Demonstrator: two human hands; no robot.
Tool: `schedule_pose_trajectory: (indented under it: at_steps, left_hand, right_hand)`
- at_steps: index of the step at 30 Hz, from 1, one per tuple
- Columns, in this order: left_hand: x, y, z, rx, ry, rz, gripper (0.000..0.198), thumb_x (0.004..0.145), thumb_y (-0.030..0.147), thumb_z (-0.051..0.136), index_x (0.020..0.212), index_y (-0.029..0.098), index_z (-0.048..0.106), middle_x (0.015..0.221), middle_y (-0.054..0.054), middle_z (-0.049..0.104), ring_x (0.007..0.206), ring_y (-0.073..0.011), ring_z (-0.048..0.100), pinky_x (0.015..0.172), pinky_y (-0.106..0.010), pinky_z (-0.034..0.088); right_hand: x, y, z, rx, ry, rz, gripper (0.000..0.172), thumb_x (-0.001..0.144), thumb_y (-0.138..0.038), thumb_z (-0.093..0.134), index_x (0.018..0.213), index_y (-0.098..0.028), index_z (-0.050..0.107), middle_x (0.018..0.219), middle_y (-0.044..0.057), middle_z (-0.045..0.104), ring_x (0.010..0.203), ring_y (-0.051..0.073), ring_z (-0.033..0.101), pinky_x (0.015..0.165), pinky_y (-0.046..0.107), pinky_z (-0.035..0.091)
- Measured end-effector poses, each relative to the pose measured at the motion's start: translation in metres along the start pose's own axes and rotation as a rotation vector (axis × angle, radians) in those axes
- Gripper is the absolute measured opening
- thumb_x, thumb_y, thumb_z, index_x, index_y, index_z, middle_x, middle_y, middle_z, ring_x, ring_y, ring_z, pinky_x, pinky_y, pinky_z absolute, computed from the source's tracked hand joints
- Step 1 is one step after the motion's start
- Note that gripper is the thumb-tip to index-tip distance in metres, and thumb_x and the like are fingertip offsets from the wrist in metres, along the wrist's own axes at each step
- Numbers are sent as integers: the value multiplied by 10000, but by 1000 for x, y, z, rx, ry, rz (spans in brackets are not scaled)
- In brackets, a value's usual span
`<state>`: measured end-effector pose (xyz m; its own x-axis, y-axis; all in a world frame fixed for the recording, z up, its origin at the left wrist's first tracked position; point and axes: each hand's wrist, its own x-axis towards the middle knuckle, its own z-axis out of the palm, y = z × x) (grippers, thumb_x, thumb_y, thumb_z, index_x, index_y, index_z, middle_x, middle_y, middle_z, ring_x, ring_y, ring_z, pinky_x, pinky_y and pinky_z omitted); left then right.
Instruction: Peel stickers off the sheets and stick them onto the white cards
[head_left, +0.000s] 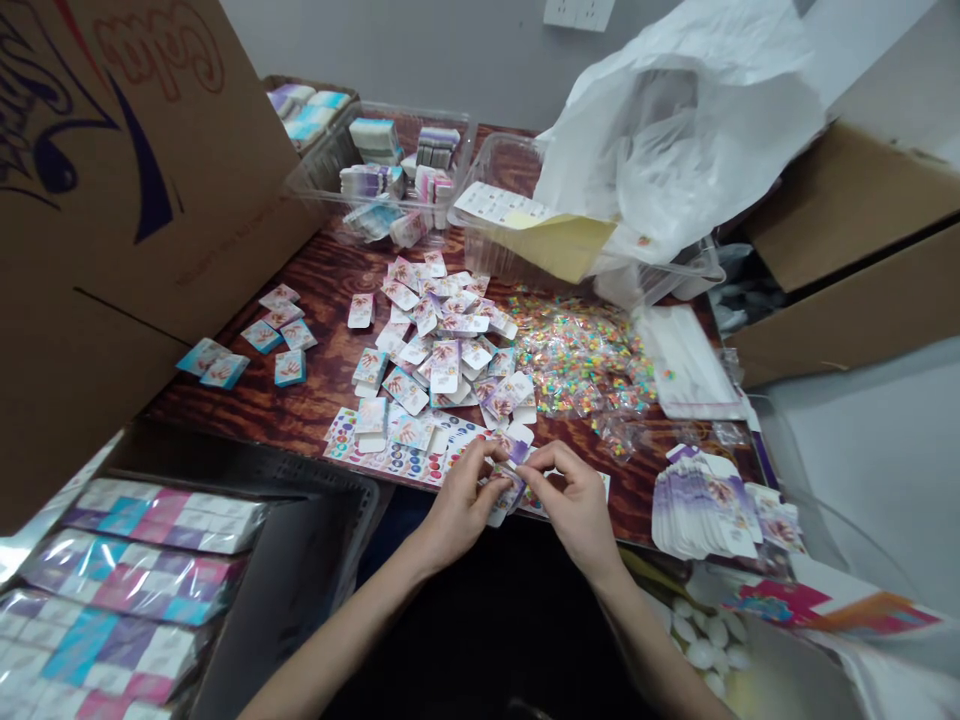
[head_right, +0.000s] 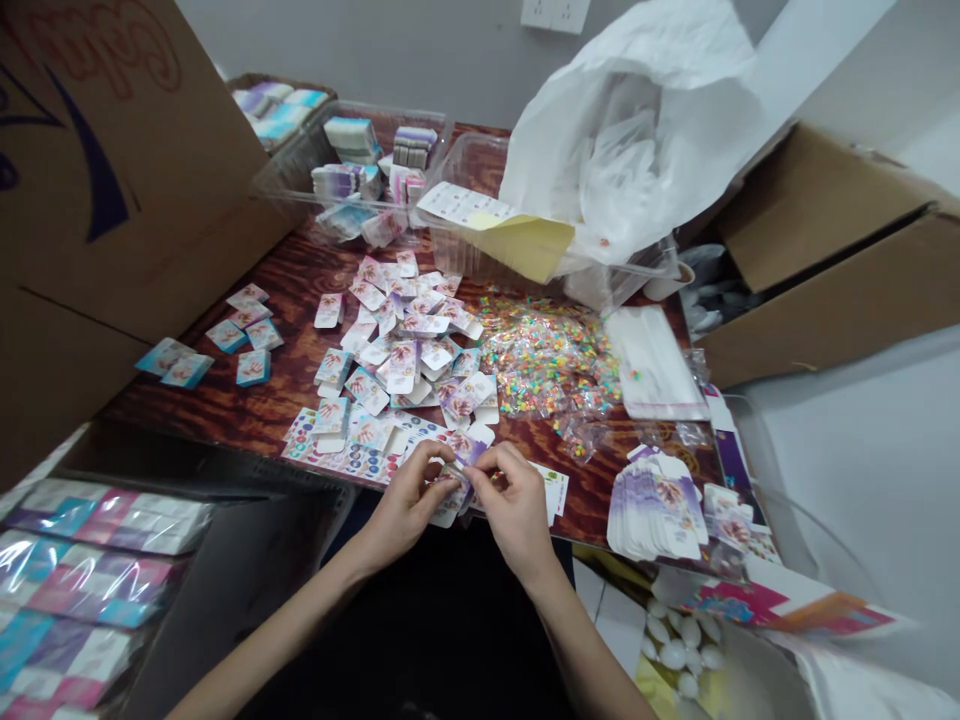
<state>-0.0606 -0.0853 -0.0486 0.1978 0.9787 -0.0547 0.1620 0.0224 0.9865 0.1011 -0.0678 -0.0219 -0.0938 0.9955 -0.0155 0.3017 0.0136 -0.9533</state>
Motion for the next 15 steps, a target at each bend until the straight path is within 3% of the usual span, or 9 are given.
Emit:
schedule_pose_trajectory:
  at_steps: [8,11,15]
  left_hand:
    - [2,3,2,-93,-39,-46,124,916,264,545,1014,202,502,970,-39,549,846,-161,531,677,-237,423]
    - [3,3,2,-115,-29,-78,124,903,251,557,995,200,489,975,-32,547,827,-150,528,674,-234,422]
    - [3,-1,2,-121,2,-113,133,898,226,552,1011,200,488,1026,-35,541,826,-137,526,678,-231,421]
  right_hand:
    - [3,4,1,98,10,179,218,799,-342,678,687,-196,562,643,-30,510,523,110,439,476,236,344]
    - [3,0,0,37,1,75,209,826,-291,653,667,-195,557,677,-13,522,597,130,486,542,250,378]
    - [2,-5,-6,-70,-118,-65,198,865,-243,618,675,-192,597,741,17,567,716,162,540,639,278,400]
